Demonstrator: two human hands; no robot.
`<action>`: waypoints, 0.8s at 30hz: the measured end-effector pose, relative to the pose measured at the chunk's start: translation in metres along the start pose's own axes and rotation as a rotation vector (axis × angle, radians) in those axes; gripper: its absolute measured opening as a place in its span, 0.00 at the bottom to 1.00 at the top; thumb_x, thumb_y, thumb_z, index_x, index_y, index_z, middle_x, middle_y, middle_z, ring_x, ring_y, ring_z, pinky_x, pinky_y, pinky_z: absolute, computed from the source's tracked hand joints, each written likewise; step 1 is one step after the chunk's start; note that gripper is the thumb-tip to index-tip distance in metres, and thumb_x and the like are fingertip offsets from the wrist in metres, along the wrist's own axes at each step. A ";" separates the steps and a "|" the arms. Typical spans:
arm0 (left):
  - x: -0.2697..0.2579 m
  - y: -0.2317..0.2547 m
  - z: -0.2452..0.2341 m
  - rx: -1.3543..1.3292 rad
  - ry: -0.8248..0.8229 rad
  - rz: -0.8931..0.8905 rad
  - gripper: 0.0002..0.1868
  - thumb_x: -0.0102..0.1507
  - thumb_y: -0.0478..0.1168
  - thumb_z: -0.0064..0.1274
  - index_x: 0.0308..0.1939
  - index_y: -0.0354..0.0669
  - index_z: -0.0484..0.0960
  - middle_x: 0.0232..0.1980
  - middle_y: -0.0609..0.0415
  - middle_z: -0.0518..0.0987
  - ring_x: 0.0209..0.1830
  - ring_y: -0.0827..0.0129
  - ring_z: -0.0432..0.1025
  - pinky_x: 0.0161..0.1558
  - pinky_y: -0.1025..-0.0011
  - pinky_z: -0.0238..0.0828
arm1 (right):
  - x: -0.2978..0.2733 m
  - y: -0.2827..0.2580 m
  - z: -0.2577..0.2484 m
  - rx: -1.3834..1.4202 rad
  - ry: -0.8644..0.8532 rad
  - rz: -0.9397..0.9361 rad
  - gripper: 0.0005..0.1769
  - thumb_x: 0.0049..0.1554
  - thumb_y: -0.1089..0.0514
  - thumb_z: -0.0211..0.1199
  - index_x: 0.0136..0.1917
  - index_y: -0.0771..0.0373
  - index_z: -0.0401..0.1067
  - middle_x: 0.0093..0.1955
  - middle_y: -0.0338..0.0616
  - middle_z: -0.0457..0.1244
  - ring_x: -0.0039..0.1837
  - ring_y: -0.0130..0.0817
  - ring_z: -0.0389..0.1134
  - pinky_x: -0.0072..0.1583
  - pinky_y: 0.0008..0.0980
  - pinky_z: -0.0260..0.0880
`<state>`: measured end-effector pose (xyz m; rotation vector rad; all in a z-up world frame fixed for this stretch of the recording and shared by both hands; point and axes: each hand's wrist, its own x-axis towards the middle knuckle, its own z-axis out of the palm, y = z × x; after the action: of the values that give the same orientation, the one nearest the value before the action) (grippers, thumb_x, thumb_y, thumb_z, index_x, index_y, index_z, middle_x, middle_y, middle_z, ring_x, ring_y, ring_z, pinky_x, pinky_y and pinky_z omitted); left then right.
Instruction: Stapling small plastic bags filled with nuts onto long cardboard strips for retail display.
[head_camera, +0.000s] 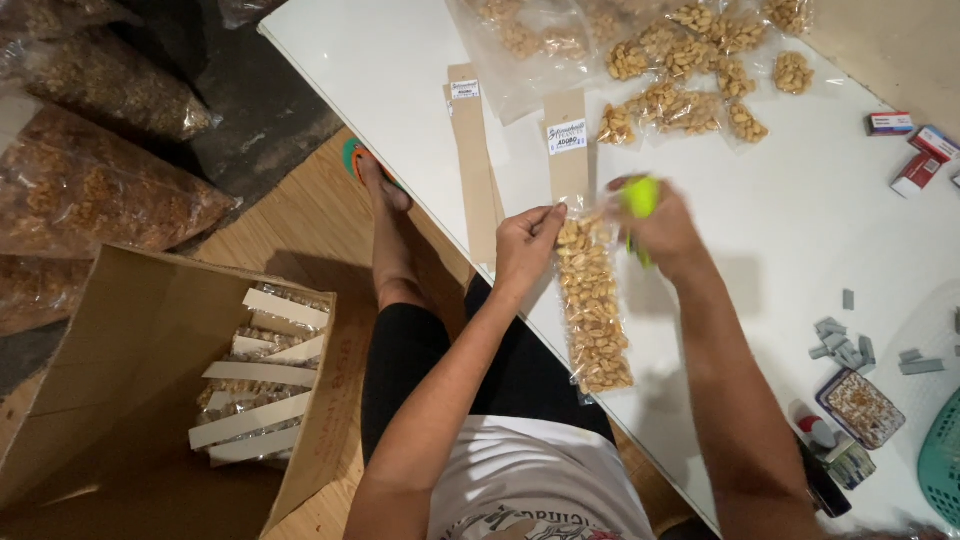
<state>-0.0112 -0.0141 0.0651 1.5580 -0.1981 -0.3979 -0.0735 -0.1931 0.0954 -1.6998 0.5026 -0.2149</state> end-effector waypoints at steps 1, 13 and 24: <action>0.010 -0.023 0.003 0.000 -0.002 -0.001 0.12 0.67 0.48 0.55 0.41 0.48 0.90 0.23 0.62 0.78 0.30 0.80 0.67 0.37 0.77 0.68 | 0.010 -0.003 0.001 0.000 0.002 0.002 0.23 0.53 0.61 0.74 0.61 0.67 0.71 0.39 0.45 0.65 0.33 0.30 0.66 0.35 0.26 0.71; -0.012 0.027 0.013 0.123 -0.095 0.243 0.14 0.67 0.41 0.53 0.50 0.37 0.88 0.43 0.55 0.88 0.31 0.84 0.72 0.32 0.81 0.70 | 0.026 -0.060 0.051 0.276 0.468 -0.014 0.23 0.60 0.34 0.53 0.37 0.52 0.65 0.35 0.28 0.59 0.42 0.22 0.59 0.47 0.23 0.59; 0.040 -0.093 -0.014 0.167 0.040 -0.066 0.14 0.65 0.48 0.56 0.36 0.44 0.90 0.26 0.48 0.82 0.31 0.69 0.72 0.37 0.63 0.72 | 0.109 0.040 -0.005 -0.287 0.423 0.127 0.46 0.49 0.42 0.77 0.72 0.67 0.64 0.60 0.59 0.67 0.60 0.53 0.72 0.57 0.45 0.74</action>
<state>0.0190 -0.0128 -0.0319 1.7384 -0.1520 -0.4095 0.0124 -0.2502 0.0427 -1.8989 0.9907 -0.4303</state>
